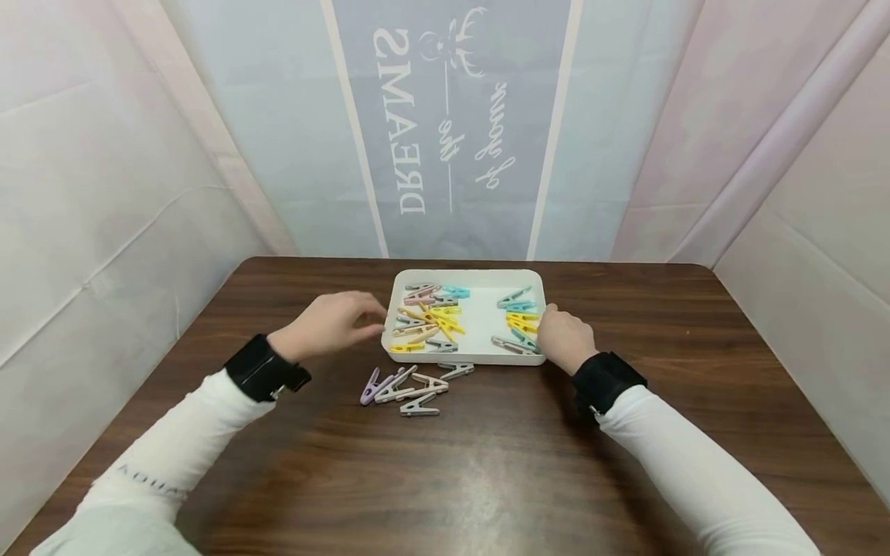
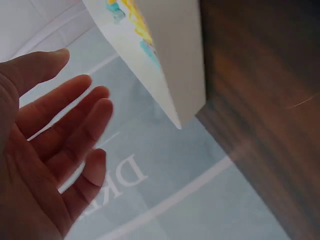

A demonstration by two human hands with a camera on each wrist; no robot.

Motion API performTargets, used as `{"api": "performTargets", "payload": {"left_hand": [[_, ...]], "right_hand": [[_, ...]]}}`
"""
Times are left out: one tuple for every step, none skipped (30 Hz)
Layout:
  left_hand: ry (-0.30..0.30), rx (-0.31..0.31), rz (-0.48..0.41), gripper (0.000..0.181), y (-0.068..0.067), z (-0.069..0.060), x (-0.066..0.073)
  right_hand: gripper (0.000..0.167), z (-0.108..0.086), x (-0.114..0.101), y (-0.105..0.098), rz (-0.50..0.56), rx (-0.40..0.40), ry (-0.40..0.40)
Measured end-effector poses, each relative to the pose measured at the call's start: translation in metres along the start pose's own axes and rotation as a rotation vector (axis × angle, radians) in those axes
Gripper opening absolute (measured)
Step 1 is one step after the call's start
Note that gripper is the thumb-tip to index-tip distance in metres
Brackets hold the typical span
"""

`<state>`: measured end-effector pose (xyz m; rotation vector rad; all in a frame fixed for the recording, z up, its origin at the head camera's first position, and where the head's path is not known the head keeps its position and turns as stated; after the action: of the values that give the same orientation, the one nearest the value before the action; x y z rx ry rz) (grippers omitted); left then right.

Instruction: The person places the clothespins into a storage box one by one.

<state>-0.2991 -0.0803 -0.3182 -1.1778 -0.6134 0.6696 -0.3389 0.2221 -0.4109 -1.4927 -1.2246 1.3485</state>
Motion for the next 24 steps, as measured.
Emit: {"api": "performTargets", "payload": {"left_hand": [[-0.023,0.016,0.007,0.022,0.000,-0.008,-0.001],[-0.050,0.024,0.017,0.023,0.001,-0.015,-0.001],[-0.074,0.030,0.027,0.024,0.002,-0.021,0.000],[-0.098,0.031,0.039,0.025,0.004,-0.026,0.000],[-0.118,0.030,0.053,0.027,0.007,-0.031,0.002],[-0.137,0.028,0.061,0.029,0.009,-0.034,0.003],[-0.157,0.022,0.067,0.031,0.012,-0.036,0.004],[-0.175,0.013,0.075,0.033,0.015,-0.038,0.005],[-0.196,0.004,0.077,0.034,0.018,-0.040,0.006],[-0.214,-0.011,0.081,0.036,0.022,-0.041,0.006],[-0.233,-0.027,0.085,0.038,0.025,-0.042,0.007],[-0.252,-0.045,0.081,0.039,0.029,-0.043,0.007],[-0.266,-0.063,0.081,0.040,0.032,-0.044,0.007],[-0.277,-0.080,0.079,0.040,0.036,-0.045,0.007],[-0.288,-0.097,0.073,0.041,0.039,-0.046,0.008],[-0.293,-0.109,0.072,0.042,0.042,-0.046,0.008],[-0.298,-0.117,0.067,0.044,0.044,-0.046,0.008],[-0.301,-0.122,0.064,0.046,0.046,-0.046,0.009],[-0.302,-0.124,0.064,0.048,0.047,-0.046,0.009],[-0.303,-0.122,0.064,0.050,0.048,-0.046,0.009],[-0.300,-0.117,0.068,0.051,0.049,-0.046,0.009],[-0.298,-0.112,0.070,0.051,0.049,-0.046,0.009],[-0.296,-0.106,0.072,0.051,0.049,-0.046,0.009],[-0.292,-0.101,0.074,0.050,0.049,-0.045,0.009]], "right_hand": [[0.037,0.000,0.000,0.000,0.002,-0.004,0.001],[0.036,0.001,0.000,0.000,0.002,-0.007,0.001],[0.036,0.001,0.000,0.000,0.003,-0.011,0.003],[0.037,0.001,0.000,0.000,0.004,-0.015,0.003],[0.037,0.001,0.001,0.001,0.006,-0.018,0.003],[0.038,0.001,0.001,0.001,0.008,-0.018,0.003],[0.038,0.001,0.000,0.001,0.006,-0.014,-0.003],[0.038,0.001,0.000,0.001,0.002,-0.009,-0.010],[0.038,0.001,0.000,0.000,0.000,-0.006,-0.017],[0.038,0.000,0.000,0.000,-0.001,0.000,-0.024],[0.038,0.000,0.000,0.000,-0.003,0.005,-0.031],[0.038,0.000,0.000,0.000,-0.005,0.009,-0.037],[0.039,-0.001,-0.001,-0.001,-0.008,0.010,-0.042],[0.040,-0.001,-0.002,-0.001,-0.008,0.009,-0.042],[0.041,-0.001,-0.002,-0.001,-0.008,0.007,-0.041],[0.042,-0.002,-0.002,-0.001,-0.009,0.006,-0.039],[0.043,-0.002,-0.003,-0.001,-0.010,0.005,-0.036],[0.043,-0.002,-0.003,-0.001,-0.012,0.005,-0.032],[0.043,-0.002,-0.003,-0.001,-0.013,0.005,-0.029],[0.042,-0.002,-0.003,-0.001,-0.013,0.008,-0.029],[0.041,-0.002,-0.003,-0.002,-0.014,0.013,-0.032],[0.041,-0.002,-0.003,-0.002,-0.014,0.016,-0.033],[0.040,-0.002,-0.003,-0.002,-0.014,0.020,-0.034],[0.040,-0.002,-0.003,-0.003,-0.014,0.022,-0.035]]}}
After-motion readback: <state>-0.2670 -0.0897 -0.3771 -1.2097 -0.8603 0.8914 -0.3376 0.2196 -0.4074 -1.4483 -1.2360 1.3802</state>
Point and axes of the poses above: each hand's wrist, its own z-axis towards the middle knuckle, its own y-axis out of the palm, x = y × z, the point moved 9 cm from there along z, towards the middle knuckle, and after that the axes turned 5 degrees about x, right-handed, at the moved point
